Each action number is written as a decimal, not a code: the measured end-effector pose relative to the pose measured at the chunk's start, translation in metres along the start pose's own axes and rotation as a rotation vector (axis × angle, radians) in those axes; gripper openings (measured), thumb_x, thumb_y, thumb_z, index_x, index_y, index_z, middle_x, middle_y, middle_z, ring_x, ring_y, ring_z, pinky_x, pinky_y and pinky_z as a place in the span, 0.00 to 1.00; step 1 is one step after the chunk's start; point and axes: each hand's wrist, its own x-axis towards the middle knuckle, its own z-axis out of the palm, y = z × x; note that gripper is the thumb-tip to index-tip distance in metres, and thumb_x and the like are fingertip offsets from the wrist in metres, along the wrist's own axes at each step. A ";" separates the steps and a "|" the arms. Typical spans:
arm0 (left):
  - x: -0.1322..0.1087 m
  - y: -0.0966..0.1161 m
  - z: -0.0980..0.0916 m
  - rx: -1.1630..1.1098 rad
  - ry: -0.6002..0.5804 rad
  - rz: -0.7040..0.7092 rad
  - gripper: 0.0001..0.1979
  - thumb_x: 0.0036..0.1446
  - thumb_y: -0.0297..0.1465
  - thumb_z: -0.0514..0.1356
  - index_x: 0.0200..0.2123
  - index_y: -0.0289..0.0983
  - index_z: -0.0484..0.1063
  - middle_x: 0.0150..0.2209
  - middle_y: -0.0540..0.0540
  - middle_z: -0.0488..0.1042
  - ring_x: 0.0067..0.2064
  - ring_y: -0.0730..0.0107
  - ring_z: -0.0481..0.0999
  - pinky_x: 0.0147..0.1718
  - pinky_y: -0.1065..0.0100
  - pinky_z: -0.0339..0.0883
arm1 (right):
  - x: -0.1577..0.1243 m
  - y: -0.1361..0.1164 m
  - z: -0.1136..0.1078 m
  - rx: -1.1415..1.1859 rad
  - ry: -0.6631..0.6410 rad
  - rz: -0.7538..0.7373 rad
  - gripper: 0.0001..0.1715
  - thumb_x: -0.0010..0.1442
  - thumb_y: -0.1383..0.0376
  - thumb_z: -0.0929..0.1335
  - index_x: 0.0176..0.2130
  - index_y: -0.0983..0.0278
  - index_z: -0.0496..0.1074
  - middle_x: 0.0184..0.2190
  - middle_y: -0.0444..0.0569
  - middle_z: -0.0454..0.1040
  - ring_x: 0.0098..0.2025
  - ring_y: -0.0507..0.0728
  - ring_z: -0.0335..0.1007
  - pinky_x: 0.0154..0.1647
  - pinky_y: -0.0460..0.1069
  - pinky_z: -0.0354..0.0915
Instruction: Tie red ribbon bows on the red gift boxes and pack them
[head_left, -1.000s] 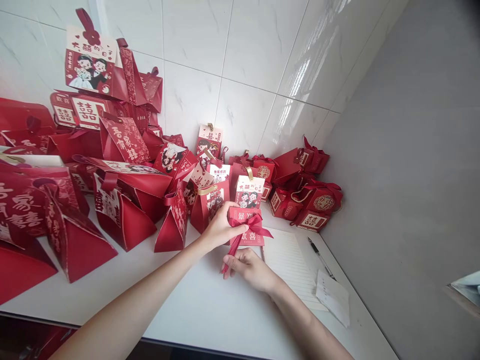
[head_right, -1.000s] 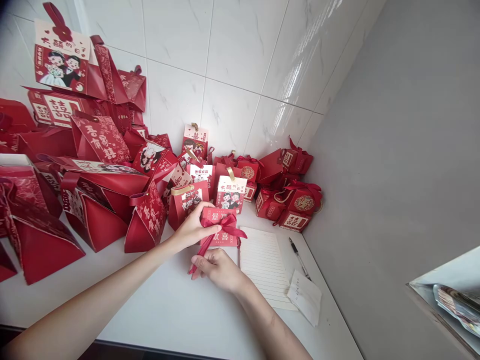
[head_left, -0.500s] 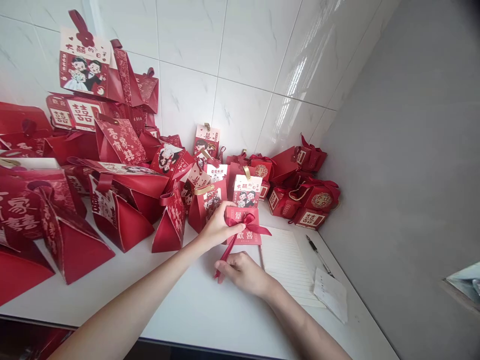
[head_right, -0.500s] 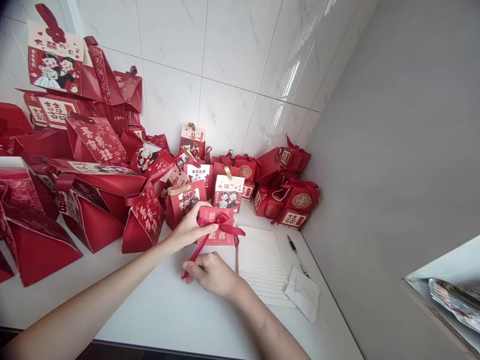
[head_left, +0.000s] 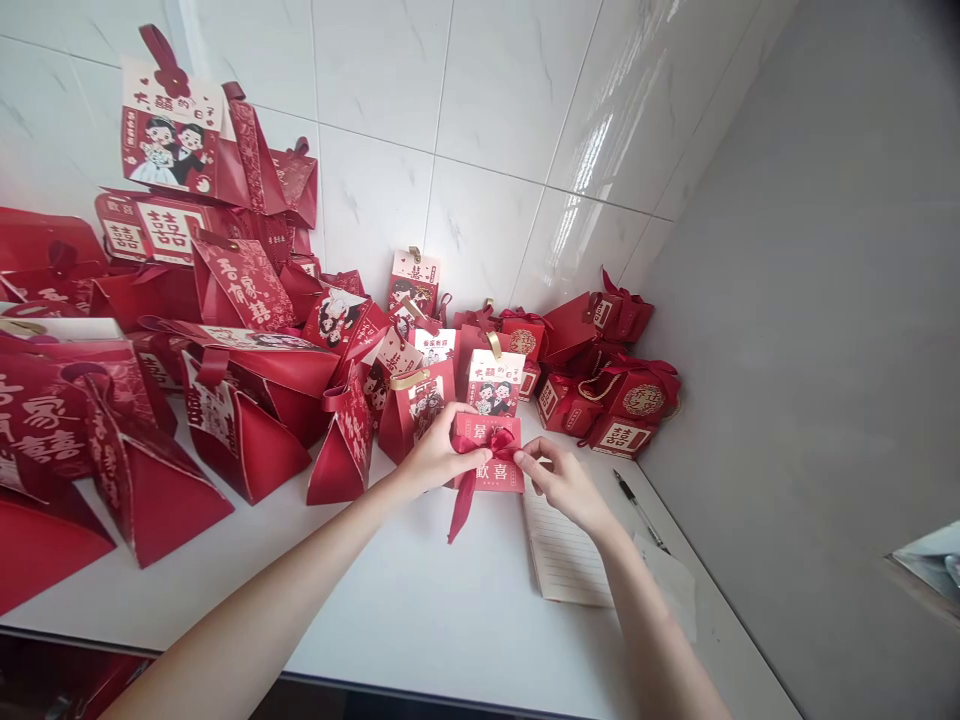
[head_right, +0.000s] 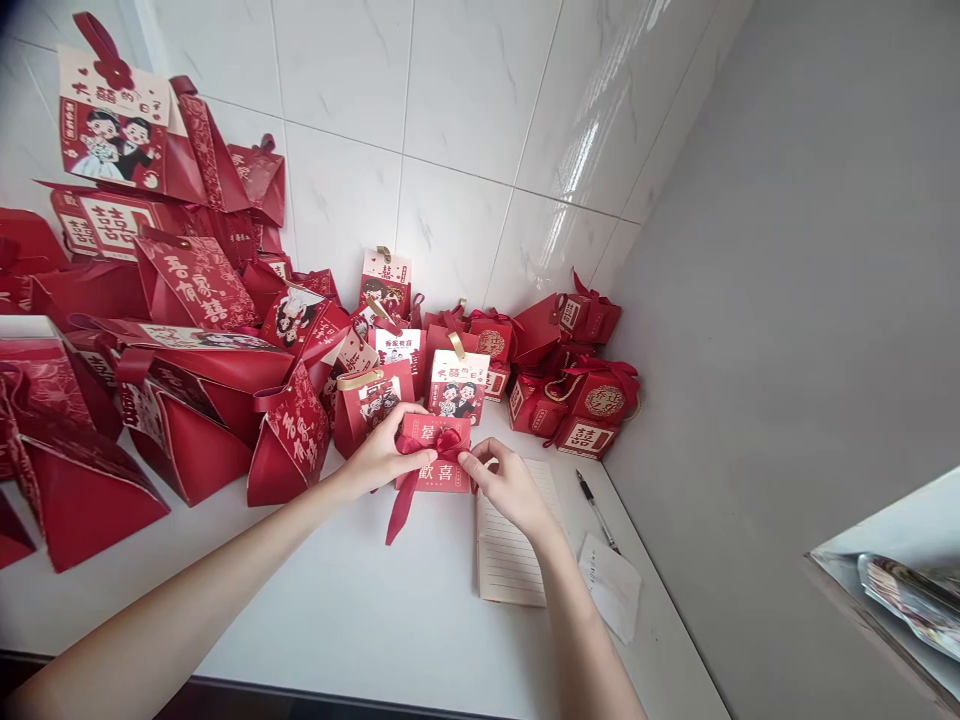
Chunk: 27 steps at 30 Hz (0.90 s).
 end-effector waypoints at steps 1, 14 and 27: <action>0.000 -0.001 0.000 0.002 -0.003 0.003 0.22 0.47 0.35 0.63 0.44 0.40 0.59 0.36 0.51 0.70 0.38 0.66 0.72 0.37 0.67 0.66 | 0.000 0.000 0.000 -0.005 -0.026 0.014 0.26 0.51 0.43 0.66 0.28 0.63 0.63 0.17 0.38 0.60 0.17 0.47 0.54 0.14 0.43 0.48; -0.001 -0.001 0.000 0.101 0.011 0.039 0.23 0.44 0.35 0.64 0.44 0.41 0.60 0.44 0.49 0.68 0.43 0.64 0.71 0.41 0.65 0.66 | 0.000 0.010 -0.008 0.161 -0.302 0.108 0.25 0.51 0.46 0.69 0.26 0.62 0.58 0.14 0.34 0.52 0.16 0.44 0.41 0.14 0.41 0.39; -0.001 -0.003 0.001 0.037 -0.001 0.002 0.23 0.45 0.36 0.64 0.44 0.41 0.60 0.38 0.50 0.70 0.37 0.67 0.73 0.37 0.67 0.67 | -0.010 0.000 -0.024 0.060 -0.593 0.222 0.21 0.52 0.51 0.69 0.25 0.67 0.71 0.20 0.45 0.70 0.18 0.49 0.66 0.15 0.42 0.59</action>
